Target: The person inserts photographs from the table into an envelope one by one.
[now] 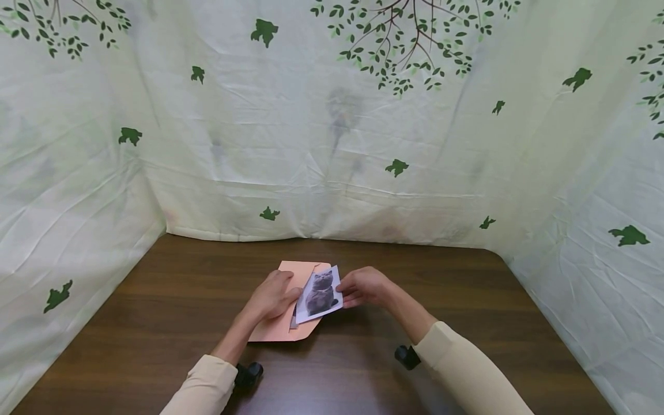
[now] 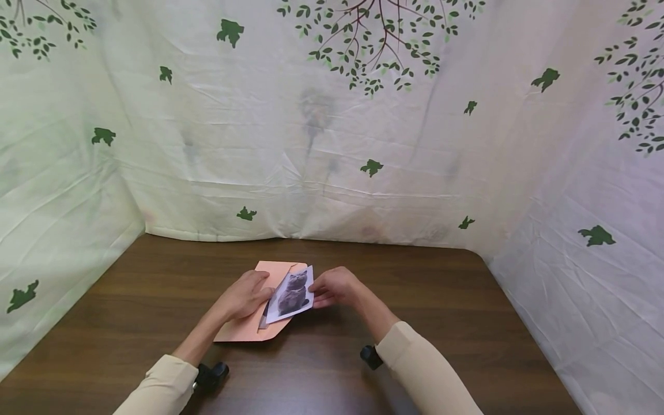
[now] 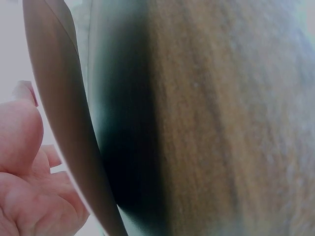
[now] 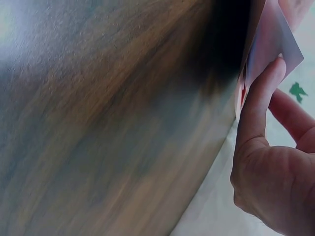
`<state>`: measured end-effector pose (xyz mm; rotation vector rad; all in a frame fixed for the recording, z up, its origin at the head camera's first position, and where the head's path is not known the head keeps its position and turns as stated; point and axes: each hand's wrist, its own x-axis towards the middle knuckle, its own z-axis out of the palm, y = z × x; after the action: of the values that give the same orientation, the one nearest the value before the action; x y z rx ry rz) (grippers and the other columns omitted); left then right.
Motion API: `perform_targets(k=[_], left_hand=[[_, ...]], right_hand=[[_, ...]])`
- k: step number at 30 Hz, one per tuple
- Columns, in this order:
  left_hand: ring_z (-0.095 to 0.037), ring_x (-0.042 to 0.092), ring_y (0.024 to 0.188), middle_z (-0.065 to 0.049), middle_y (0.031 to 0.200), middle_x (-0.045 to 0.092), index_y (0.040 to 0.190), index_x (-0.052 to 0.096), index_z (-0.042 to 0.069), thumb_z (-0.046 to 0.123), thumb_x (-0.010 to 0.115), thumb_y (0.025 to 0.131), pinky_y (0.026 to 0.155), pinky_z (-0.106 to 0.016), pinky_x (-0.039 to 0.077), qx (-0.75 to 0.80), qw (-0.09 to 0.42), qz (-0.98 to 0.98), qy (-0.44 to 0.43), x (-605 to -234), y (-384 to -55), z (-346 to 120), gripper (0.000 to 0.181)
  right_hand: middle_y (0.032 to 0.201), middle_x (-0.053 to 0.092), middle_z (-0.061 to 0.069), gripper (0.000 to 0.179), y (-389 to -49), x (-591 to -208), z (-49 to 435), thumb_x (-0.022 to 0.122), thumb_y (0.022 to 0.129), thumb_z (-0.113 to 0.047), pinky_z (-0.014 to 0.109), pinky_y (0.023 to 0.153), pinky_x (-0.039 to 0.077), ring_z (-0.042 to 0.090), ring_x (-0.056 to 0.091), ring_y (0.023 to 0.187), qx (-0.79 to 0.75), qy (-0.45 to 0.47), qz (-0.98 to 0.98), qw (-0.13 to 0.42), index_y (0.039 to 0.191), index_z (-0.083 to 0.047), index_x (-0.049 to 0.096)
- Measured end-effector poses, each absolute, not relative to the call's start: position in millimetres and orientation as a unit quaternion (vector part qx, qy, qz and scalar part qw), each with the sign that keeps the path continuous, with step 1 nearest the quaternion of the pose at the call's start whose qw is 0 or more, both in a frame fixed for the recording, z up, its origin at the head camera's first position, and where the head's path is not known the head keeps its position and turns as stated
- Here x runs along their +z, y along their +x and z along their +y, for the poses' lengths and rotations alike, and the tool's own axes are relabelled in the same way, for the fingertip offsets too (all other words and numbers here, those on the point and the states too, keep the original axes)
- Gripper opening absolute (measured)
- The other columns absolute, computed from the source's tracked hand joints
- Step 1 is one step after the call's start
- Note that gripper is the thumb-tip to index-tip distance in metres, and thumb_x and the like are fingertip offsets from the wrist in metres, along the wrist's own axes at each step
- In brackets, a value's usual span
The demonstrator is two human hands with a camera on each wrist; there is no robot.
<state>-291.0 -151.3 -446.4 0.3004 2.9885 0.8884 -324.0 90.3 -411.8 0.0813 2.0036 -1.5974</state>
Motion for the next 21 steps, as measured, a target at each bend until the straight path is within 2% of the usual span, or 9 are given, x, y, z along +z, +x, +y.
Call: perform_targets(k=[11,21], left_hand=[[-0.043,0.046,0.135,-0.029,0.141,0.052,0.138,0.052,-0.009,0.025,0.059,0.096,0.110,-0.055,0.040,0.283,0.005,0.954,0.097,-444.9,-289.7,-151.1,0.054],[-0.042,0.047,0.135,-0.029,0.140,0.052,0.138,0.052,-0.009,0.026,0.060,0.096,0.110,-0.054,0.040,0.280,0.009,0.955,0.094,-445.4,-290.9,-150.0,0.055]], right_hand=[[0.082,0.068,0.011,0.018,-319.8,-414.0,76.5,0.066,0.090,-0.002,0.030,0.063,0.061,0.016,0.067,0.065,-0.609,0.017,0.740,0.285,0.106,0.008,0.066],[0.084,0.067,0.015,0.019,-320.1,-418.0,67.6,0.058,0.097,-0.003,0.034,0.069,0.062,0.019,0.069,0.066,-0.622,0.020,0.728,0.288,0.106,0.012,0.065]])
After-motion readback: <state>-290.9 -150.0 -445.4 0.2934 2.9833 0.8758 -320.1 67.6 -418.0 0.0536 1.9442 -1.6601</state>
